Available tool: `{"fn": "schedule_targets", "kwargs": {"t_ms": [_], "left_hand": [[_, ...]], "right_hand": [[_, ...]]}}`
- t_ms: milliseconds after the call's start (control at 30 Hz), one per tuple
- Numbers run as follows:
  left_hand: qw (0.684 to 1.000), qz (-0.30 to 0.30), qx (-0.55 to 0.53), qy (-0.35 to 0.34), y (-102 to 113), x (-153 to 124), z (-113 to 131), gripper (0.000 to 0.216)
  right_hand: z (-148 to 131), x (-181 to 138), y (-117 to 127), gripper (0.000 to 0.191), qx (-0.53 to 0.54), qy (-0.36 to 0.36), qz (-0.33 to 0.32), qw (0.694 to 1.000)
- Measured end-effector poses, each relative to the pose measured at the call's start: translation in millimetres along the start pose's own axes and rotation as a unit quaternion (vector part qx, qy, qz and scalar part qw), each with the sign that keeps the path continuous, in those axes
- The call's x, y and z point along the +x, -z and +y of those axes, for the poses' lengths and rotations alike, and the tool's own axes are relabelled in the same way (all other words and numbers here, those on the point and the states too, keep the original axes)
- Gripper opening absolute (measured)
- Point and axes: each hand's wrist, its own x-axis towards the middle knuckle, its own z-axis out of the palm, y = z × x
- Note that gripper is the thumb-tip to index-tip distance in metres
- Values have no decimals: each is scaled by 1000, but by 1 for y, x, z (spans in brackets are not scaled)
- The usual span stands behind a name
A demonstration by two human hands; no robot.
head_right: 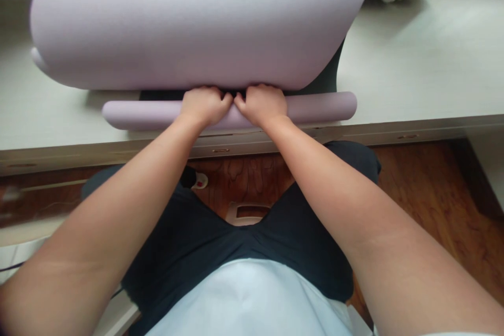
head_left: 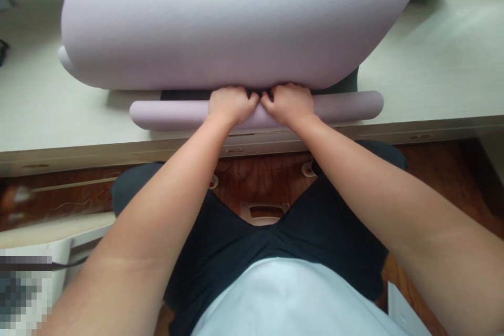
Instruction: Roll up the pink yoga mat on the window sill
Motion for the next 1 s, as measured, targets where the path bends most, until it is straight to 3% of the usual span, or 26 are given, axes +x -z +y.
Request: {"fn": "schedule_targets", "kwargs": {"t_ms": [167, 767, 1000], "left_hand": [[999, 0, -12, 32, 0, -8, 1, 63], [999, 15, -21, 23, 1, -6, 4, 60], [999, 9, -32, 23, -1, -1, 3, 61]], "right_hand": [[-1, -7, -1, 62, -2, 2, 0, 1000], [2, -18, 2, 58, -28, 38, 16, 999], [-1, -12, -5, 66, -25, 14, 27, 999]]}}
